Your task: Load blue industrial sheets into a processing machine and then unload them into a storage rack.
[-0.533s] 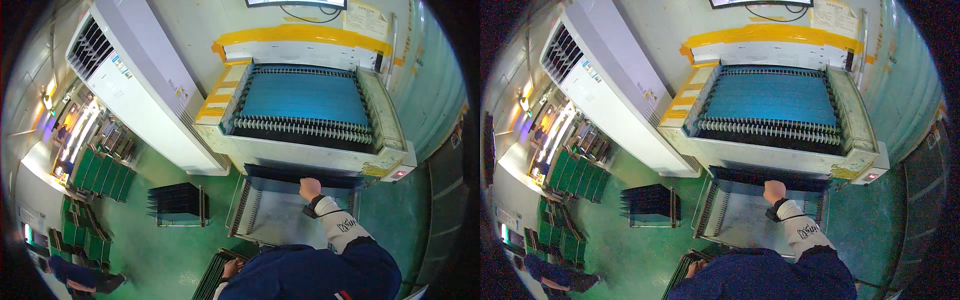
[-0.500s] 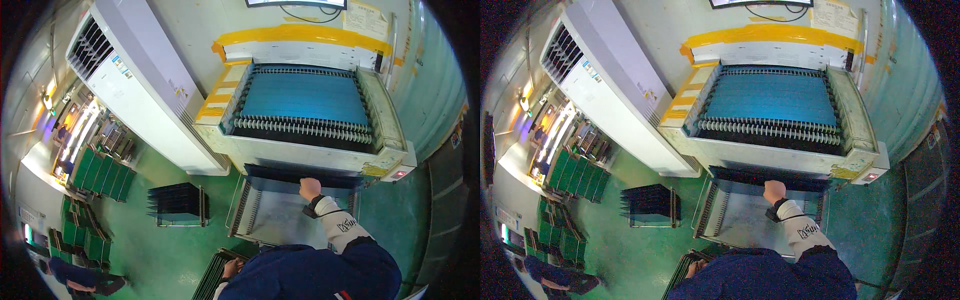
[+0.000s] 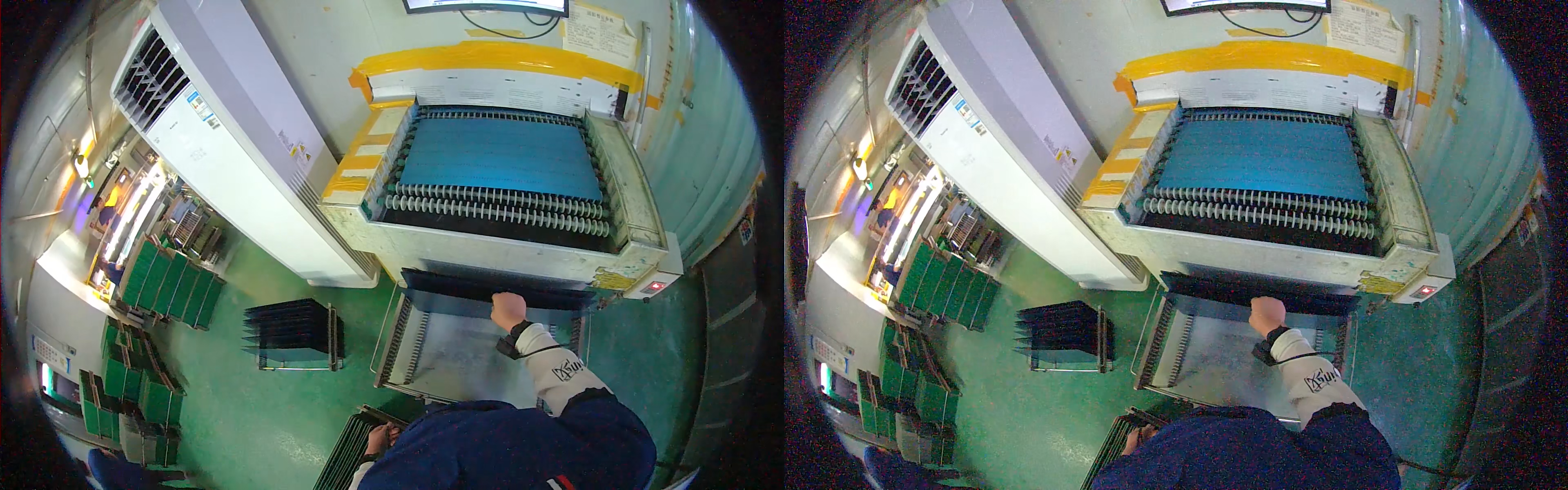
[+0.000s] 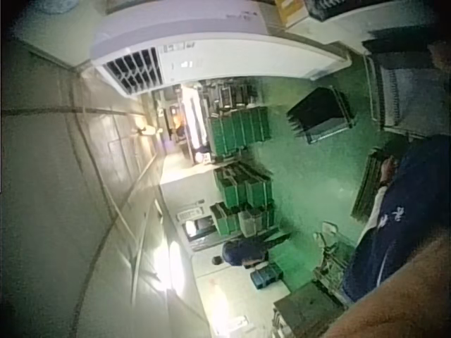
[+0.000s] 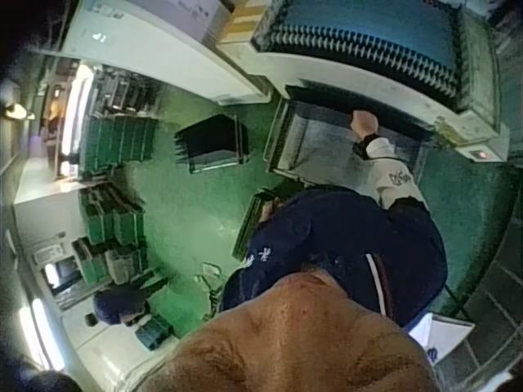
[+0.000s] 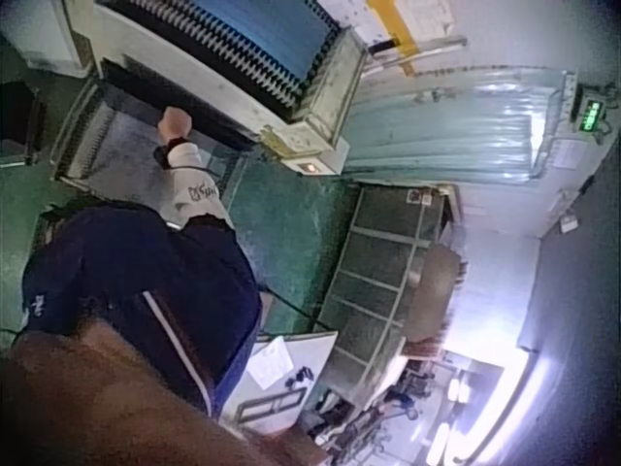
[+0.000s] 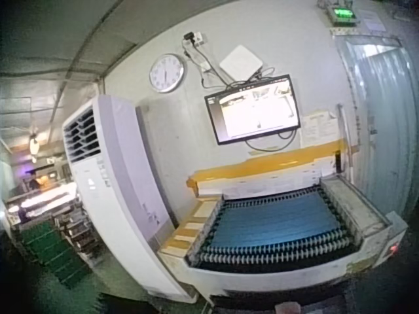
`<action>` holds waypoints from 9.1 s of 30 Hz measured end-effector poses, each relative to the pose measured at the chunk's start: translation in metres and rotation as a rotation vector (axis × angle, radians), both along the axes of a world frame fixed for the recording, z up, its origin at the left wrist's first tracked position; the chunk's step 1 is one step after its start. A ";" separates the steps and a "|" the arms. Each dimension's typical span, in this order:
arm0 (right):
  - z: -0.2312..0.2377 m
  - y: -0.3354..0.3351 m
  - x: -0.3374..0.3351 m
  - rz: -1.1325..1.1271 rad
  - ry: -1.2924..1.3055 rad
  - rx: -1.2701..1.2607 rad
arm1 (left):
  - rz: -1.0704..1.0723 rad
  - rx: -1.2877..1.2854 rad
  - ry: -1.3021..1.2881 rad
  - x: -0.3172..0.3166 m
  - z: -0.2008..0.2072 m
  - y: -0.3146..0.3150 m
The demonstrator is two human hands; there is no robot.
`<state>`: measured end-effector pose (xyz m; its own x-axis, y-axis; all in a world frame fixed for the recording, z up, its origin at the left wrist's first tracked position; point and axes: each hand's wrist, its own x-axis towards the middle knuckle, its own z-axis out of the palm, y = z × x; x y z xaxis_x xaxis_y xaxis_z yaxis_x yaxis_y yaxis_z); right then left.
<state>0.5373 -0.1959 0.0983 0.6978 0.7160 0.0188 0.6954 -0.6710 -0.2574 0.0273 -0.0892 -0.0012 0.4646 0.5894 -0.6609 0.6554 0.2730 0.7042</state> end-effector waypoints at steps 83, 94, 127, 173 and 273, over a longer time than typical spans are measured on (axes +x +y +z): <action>0.006 0.004 0.001 0.000 -0.010 0.010 | 0.271 -0.344 -0.040 -0.003 -0.023 0.008; 0.003 0.006 0.007 -0.017 -0.049 0.008 | -0.150 0.125 -0.076 0.004 -0.005 0.004; 0.204 -0.069 0.050 -0.292 0.926 1.287 | 0.097 -0.115 -0.091 0.023 0.015 0.015; 0.106 0.031 0.066 -0.395 1.682 1.241 | 0.313 -0.261 -0.082 0.025 0.029 0.004; 0.005 0.010 0.022 -0.017 0.006 -0.044 | 0.499 -0.415 -0.102 0.023 0.016 0.000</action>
<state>0.5593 -0.1855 0.1032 0.7096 0.7044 -0.0164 0.6826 -0.6930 -0.2318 0.0503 -0.0890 0.0145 0.2739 0.4556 -0.8470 0.3155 0.7894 0.5266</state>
